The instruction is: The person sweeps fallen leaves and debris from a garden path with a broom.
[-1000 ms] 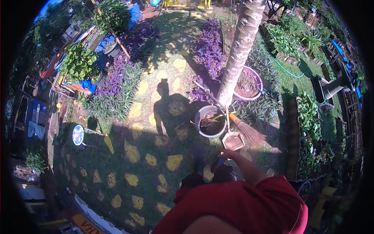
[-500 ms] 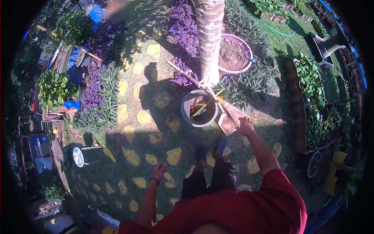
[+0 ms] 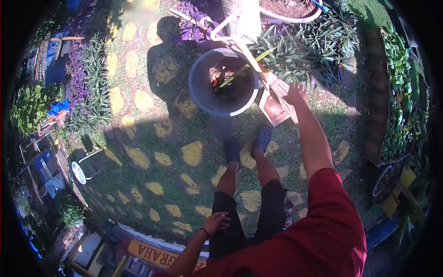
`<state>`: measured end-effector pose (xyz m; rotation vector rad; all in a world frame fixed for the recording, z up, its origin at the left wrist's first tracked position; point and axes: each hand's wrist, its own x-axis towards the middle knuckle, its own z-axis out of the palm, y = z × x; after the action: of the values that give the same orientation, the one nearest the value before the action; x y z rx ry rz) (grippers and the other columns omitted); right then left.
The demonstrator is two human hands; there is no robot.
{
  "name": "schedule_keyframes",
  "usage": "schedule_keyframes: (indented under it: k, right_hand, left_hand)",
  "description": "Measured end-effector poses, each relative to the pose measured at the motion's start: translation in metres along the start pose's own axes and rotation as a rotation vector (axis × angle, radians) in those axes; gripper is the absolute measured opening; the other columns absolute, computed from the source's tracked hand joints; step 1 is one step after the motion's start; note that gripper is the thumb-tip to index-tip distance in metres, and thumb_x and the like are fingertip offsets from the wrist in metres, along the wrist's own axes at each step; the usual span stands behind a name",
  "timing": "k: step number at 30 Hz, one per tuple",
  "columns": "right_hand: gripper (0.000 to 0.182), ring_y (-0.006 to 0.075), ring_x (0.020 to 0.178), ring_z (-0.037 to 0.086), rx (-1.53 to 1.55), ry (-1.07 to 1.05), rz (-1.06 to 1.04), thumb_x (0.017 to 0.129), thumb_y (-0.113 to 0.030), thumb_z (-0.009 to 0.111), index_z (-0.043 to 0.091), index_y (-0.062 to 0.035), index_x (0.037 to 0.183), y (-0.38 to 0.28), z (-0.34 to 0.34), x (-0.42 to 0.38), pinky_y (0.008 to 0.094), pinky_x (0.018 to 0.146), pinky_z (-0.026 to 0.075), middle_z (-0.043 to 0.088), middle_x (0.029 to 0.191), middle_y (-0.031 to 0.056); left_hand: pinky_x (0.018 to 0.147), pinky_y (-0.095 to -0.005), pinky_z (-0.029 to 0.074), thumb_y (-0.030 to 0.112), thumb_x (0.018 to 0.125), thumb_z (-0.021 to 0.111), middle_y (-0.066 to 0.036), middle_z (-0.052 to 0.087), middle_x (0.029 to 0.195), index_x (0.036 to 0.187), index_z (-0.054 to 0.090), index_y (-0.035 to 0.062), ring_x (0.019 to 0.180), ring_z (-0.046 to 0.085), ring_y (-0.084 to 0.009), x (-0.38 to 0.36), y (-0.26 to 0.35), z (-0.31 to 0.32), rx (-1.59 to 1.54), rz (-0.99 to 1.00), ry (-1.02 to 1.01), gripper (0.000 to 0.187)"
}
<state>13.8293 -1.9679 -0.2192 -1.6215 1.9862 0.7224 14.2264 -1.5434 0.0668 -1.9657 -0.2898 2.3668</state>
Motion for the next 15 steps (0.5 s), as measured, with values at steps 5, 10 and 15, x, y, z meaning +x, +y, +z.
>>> schedule_keyframes:
  k: [5, 10, 15]
  right_hand:
    - [0.113, 0.0454, 0.146, 0.019, -0.052, -0.119, 0.015, 0.069, -0.056, 0.08, 0.019, -0.0129, 0.153, -0.002, 0.075, 0.058, 0.0636, 0.115, 0.016, 0.019, 0.158, 0.0255]
    - [0.119, 0.0451, 0.145, 0.021, -0.024, 0.006, 0.012, 0.067, -0.053, 0.082, 0.013, -0.0127, 0.155, 0.0, 0.149, 0.11, 0.0601, 0.116, 0.019, 0.021, 0.156, 0.027]
    - [0.112, 0.0375, 0.142, 0.03, 0.121, 0.008, 0.022, 0.067, -0.054, 0.081, 0.02, -0.0167, 0.153, 0.012, 0.14, 0.104, 0.0519, 0.104, 0.044, 0.029, 0.154, 0.0189]
  left_hand:
    - [0.068, -0.029, 0.057, 0.036, 0.102, 0.046, -0.012, 0.069, 0.109, 0.13, 0.056, 0.0066, 0.079, 0.069, -0.0171, 0.023, 0.018, 0.0, 0.04, -0.1, 0.011, 0.041]
    - [0.053, -0.0263, 0.054, 0.048, 0.1, 0.043, -0.013, 0.071, 0.099, 0.13, 0.058, 0.0046, 0.065, 0.068, -0.0172, 0.039, 0.026, -0.011, -0.049, -0.25, 0.007, 0.055]
    - [0.052, -0.0262, 0.054, 0.047, 0.101, 0.042, -0.011, 0.071, 0.097, 0.128, 0.059, 0.0035, 0.064, 0.068, -0.0173, 0.044, 0.027, -0.013, -0.094, -0.296, 0.0, 0.053]
